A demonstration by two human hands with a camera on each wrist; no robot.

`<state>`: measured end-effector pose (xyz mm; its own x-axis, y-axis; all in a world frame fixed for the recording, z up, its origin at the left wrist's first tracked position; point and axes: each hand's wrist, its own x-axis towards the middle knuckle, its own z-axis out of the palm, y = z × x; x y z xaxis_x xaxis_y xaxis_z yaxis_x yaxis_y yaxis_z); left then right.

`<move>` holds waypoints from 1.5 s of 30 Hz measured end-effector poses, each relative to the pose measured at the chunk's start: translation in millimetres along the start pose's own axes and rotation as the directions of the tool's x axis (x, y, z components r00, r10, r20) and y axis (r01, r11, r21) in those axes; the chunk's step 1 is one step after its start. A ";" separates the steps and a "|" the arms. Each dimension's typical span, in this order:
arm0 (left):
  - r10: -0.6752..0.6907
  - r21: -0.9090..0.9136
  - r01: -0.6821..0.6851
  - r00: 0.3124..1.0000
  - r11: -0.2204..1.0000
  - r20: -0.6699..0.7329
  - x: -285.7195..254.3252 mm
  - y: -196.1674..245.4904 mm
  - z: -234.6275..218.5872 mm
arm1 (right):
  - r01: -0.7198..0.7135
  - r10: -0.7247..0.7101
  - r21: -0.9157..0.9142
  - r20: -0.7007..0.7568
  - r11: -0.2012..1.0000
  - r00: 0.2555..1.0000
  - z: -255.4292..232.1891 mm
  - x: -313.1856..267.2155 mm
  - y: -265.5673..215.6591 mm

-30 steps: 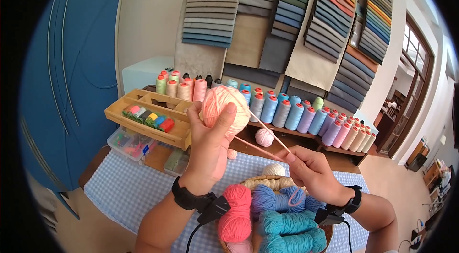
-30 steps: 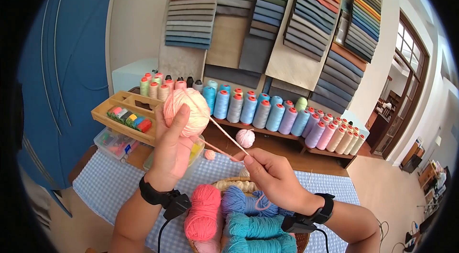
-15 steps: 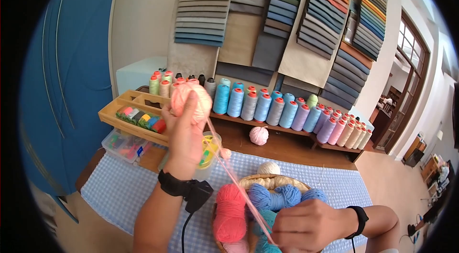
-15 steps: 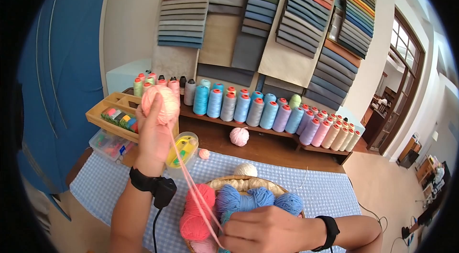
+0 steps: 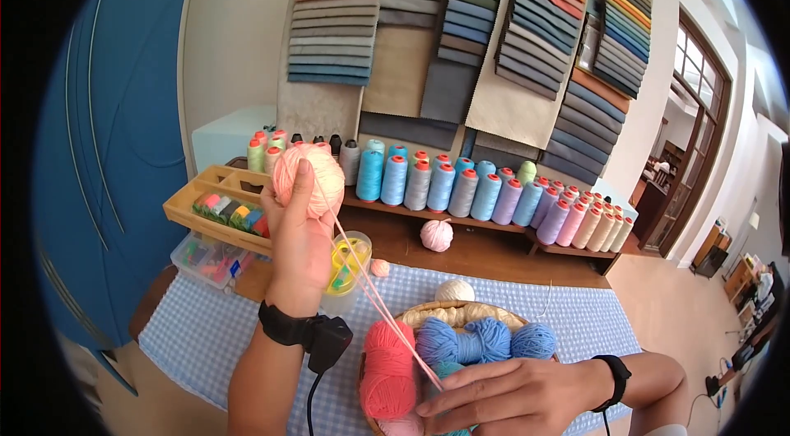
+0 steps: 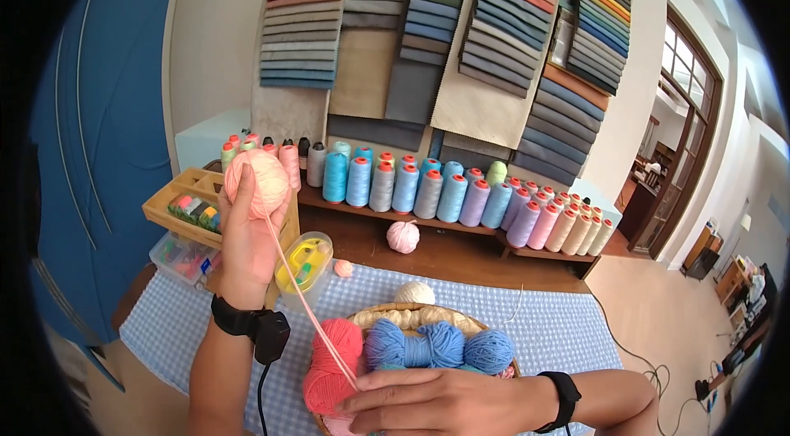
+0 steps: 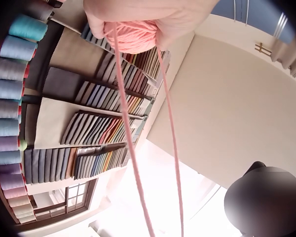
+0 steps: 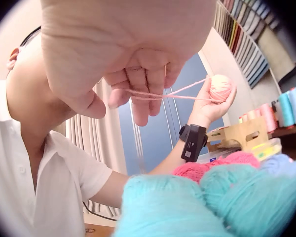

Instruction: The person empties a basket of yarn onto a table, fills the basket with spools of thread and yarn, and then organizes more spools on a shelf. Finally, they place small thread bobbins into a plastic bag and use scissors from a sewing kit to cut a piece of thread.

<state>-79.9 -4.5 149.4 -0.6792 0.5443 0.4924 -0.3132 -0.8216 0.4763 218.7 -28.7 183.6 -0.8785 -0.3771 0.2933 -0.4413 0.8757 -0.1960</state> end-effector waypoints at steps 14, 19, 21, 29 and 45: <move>0.021 -0.087 -0.023 0.999 0.996 -0.024 -11.4 17.6 14.4 | -0.641 0.647 0.159 -0.375 0.751 0.664 1.9 4.0 17.4; -0.007 -0.066 0.008 1.000 0.998 0.022 -20.0 19.7 19.9 | -0.411 0.351 -0.237 -0.258 0.881 0.900 24.5 11.6 14.9; -0.022 -0.060 0.023 1.000 0.998 0.017 -24.1 16.2 20.7 | -0.219 0.140 -0.456 -0.202 0.863 0.969 30.1 16.8 18.5; 0.101 0.309 -0.129 0.989 0.942 0.105 -36.2 9.1 29.9 | -0.073 0.009 -0.439 -0.147 0.896 0.989 18.6 37.3 -3.2; -0.499 0.489 0.257 0.732 0.833 0.464 -53.0 24.4 42.5 | -0.305 0.028 -0.419 -0.549 0.855 0.835 -95.3 20.1 3.3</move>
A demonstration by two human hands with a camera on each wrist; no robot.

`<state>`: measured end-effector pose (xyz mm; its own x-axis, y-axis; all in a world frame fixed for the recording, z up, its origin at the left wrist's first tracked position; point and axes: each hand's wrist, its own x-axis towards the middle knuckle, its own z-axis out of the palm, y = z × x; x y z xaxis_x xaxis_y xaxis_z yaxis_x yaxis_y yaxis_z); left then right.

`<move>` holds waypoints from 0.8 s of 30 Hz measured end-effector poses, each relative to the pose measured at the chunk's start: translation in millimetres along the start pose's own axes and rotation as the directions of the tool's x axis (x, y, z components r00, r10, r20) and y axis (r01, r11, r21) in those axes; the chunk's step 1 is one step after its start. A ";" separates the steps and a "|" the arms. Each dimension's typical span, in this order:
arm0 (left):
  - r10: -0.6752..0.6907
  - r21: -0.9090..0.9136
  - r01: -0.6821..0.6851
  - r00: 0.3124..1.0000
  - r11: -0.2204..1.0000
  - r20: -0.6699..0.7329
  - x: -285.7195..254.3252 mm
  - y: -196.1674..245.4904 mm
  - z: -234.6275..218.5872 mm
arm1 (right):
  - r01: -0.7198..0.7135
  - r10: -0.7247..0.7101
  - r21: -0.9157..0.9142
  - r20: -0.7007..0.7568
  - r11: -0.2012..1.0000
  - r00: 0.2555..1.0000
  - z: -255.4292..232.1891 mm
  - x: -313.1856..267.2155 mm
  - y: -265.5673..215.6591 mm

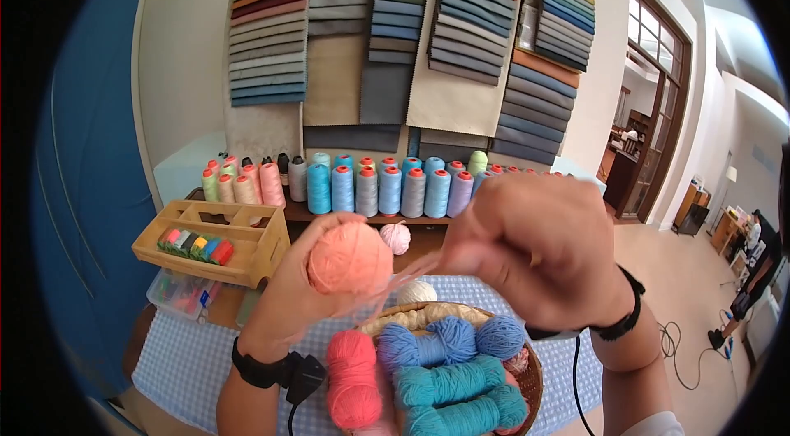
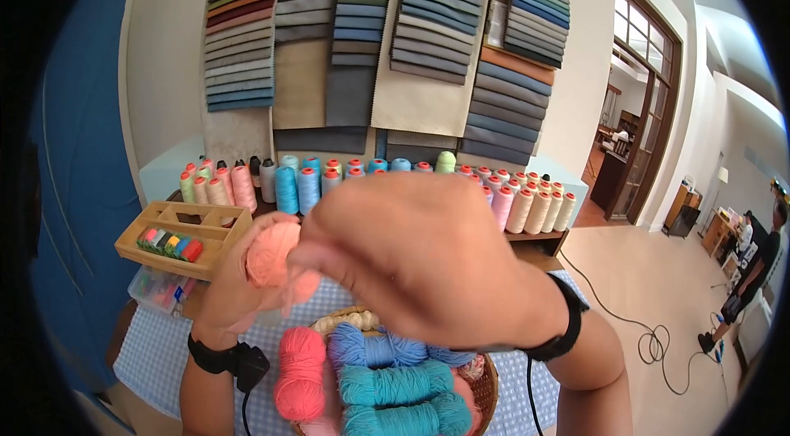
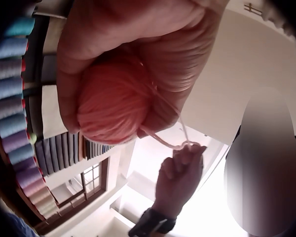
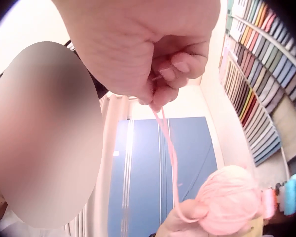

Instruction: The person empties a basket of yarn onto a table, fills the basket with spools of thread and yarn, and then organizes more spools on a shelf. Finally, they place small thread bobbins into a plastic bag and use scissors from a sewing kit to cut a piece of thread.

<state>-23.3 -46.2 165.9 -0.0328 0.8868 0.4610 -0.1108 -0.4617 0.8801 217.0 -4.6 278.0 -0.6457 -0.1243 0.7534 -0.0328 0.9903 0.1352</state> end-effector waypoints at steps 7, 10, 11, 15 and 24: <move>-0.115 0.025 0.112 0.952 0.993 0.285 -0.2 -10.4 0.5 | -0.395 0.501 0.664 0.036 0.635 0.865 -20.5 -12.4 41.7; -0.142 -0.011 0.150 0.952 0.989 0.272 1.7 -10.3 3.5 | -0.419 0.566 0.743 0.067 0.521 0.822 -18.0 -19.1 48.8; -0.149 0.024 0.148 0.953 0.989 0.262 2.3 -10.0 4.5 | -0.445 0.618 0.775 0.090 0.449 0.781 -16.4 -20.4 47.6; -0.087 0.029 0.083 0.972 0.996 0.218 4.0 -19.7 0.2 | -0.349 0.552 0.790 0.016 0.504 0.834 -16.4 -24.3 43.2; -0.036 -0.221 0.002 0.988 0.975 -0.149 15.6 -35.9 -13.0 | -0.326 0.373 0.625 0.060 0.709 0.926 -11.2 -43.3 -27.7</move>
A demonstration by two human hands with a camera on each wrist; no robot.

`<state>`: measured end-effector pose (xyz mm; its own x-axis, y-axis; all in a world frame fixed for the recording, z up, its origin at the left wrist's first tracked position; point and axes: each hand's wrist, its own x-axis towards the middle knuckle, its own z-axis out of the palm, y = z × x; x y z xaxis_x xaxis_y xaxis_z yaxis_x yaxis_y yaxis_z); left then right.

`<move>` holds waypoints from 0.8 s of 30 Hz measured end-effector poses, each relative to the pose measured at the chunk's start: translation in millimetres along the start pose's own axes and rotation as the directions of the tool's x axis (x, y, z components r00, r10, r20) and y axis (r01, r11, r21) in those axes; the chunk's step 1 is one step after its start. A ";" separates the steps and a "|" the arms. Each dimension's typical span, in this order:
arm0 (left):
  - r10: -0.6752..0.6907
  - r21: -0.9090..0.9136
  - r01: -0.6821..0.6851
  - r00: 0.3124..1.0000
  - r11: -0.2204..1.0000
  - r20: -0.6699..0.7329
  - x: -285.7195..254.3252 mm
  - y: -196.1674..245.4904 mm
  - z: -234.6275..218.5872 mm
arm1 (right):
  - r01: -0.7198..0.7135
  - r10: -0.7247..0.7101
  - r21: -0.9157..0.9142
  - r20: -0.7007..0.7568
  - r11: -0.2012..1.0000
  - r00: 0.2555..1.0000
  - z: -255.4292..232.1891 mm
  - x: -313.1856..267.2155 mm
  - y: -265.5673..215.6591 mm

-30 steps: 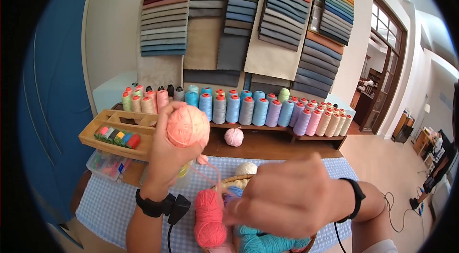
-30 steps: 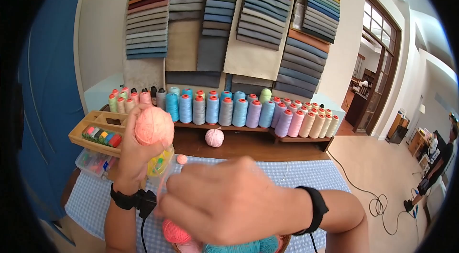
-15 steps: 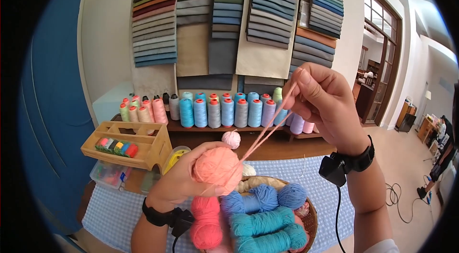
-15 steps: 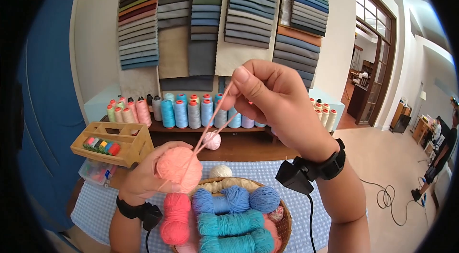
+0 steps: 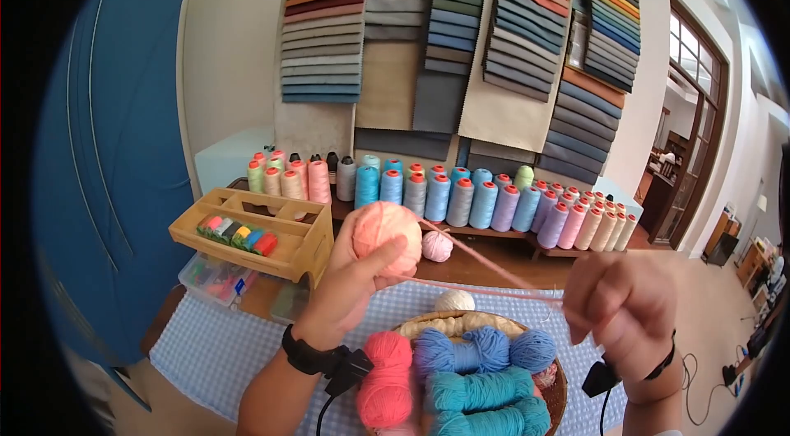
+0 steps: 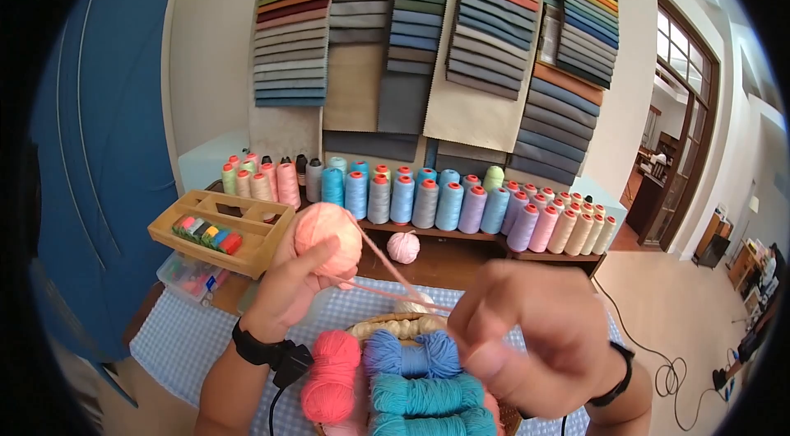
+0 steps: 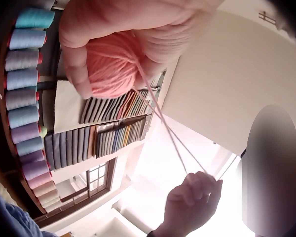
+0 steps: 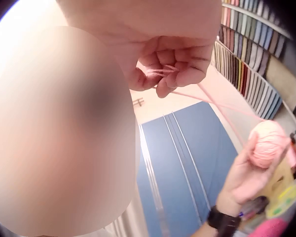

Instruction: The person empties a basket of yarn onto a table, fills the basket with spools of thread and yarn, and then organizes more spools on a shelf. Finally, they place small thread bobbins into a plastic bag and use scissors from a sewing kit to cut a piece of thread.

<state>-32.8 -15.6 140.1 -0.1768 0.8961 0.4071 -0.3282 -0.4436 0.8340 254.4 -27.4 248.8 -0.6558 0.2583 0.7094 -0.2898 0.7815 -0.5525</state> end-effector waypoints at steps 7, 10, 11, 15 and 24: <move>0.036 -0.360 -0.073 0.993 0.930 -0.109 6.4 -10.3 -13.2 | 0.497 -0.266 -0.530 0.453 0.687 0.851 49.3 -21.4 22.3; 0.045 -0.373 -0.134 0.970 0.918 -0.238 6.9 -13.9 -9.0 | 0.630 -0.238 -0.331 0.725 0.703 0.646 63.8 -16.7 15.6; 0.052 -0.350 -0.138 0.968 0.926 -0.246 6.9 -13.1 -7.8 | 0.629 -0.238 -0.331 0.724 0.703 0.647 67.6 -16.4 17.5; 0.085 -0.186 -0.130 0.969 0.974 -0.233 1.9 -2.5 0.4 | 0.617 -0.250 -0.318 0.710 0.720 0.658 68.2 -9.0 14.2; 0.078 -0.117 -0.109 0.967 0.987 -0.241 6.9 13.3 -16.6 | 0.279 -0.187 -0.506 0.226 0.816 0.956 9.5 1.8 2.9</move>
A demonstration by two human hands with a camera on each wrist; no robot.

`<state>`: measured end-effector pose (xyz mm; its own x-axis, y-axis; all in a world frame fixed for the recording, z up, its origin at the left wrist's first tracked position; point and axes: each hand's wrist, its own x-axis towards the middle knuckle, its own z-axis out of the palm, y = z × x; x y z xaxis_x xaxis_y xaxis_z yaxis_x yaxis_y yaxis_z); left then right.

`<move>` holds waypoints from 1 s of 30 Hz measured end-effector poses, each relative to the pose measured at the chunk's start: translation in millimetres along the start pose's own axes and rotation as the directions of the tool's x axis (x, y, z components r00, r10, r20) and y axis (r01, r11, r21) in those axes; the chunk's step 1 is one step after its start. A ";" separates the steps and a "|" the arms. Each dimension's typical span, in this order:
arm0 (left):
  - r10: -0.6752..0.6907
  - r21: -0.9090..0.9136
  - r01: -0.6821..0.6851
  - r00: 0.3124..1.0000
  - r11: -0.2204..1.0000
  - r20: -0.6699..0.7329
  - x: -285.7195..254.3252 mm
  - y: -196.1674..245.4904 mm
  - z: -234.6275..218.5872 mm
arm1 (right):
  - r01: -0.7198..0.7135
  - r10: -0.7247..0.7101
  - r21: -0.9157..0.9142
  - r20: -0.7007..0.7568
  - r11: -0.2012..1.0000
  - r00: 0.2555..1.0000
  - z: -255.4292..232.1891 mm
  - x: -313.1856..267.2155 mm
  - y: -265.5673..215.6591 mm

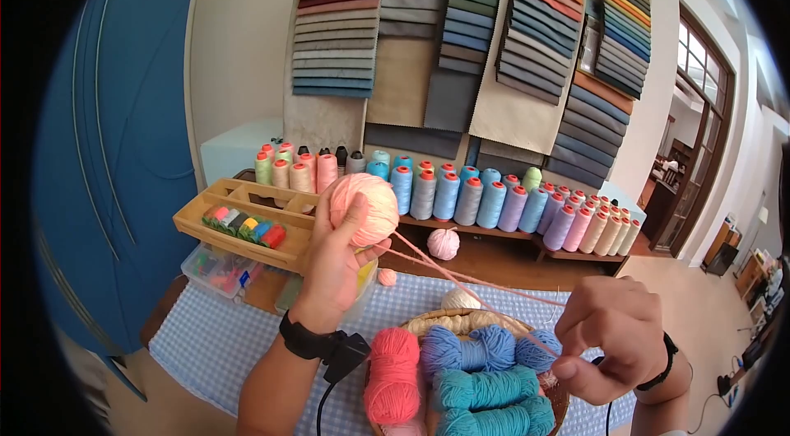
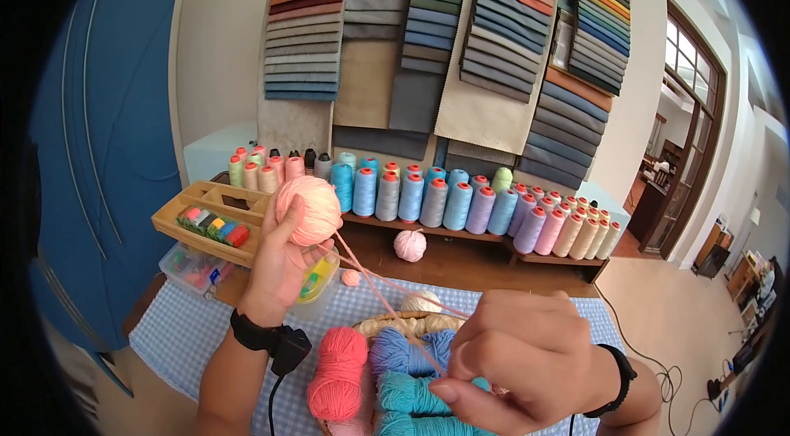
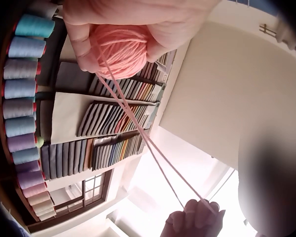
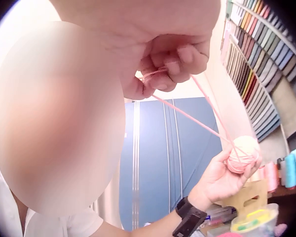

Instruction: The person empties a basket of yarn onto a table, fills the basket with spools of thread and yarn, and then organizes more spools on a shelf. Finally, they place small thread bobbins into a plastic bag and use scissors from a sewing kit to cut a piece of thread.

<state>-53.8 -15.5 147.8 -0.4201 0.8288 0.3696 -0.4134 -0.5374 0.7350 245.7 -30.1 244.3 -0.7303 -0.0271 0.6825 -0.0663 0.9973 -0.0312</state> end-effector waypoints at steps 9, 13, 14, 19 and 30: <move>0.078 0.592 -0.413 0.858 0.692 0.507 -11.3 -3.7 11.7 | 0.041 -0.043 -0.023 -0.080 0.999 0.996 -21.7 15.3 4.6; -0.176 0.613 -0.384 0.733 0.690 0.657 -18.7 1.5 18.8 | -0.059 0.097 0.189 -0.198 0.980 0.975 -22.1 28.1 24.6; -0.281 0.570 -0.282 0.653 0.772 0.703 -18.8 1.5 18.5 | -0.130 0.190 0.280 -0.201 0.951 0.961 -21.4 30.1 31.9; -0.370 0.397 0.010 0.384 0.918 0.846 -25.7 -6.1 13.8 | -0.304 0.424 0.495 -0.148 0.814 0.894 -11.0 44.1 79.7; 0.002 -0.069 0.067 0.697 0.995 0.717 -32.4 3.6 15.8 | -0.314 0.628 0.945 0.191 0.090 0.754 43.4 10.1 144.0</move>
<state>-28.9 -41.8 147.4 0.2856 0.6881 0.6670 -0.4954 -0.4898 0.7174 199.3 110.3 215.0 -0.7221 0.5932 0.3559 -0.4192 0.0341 -0.9073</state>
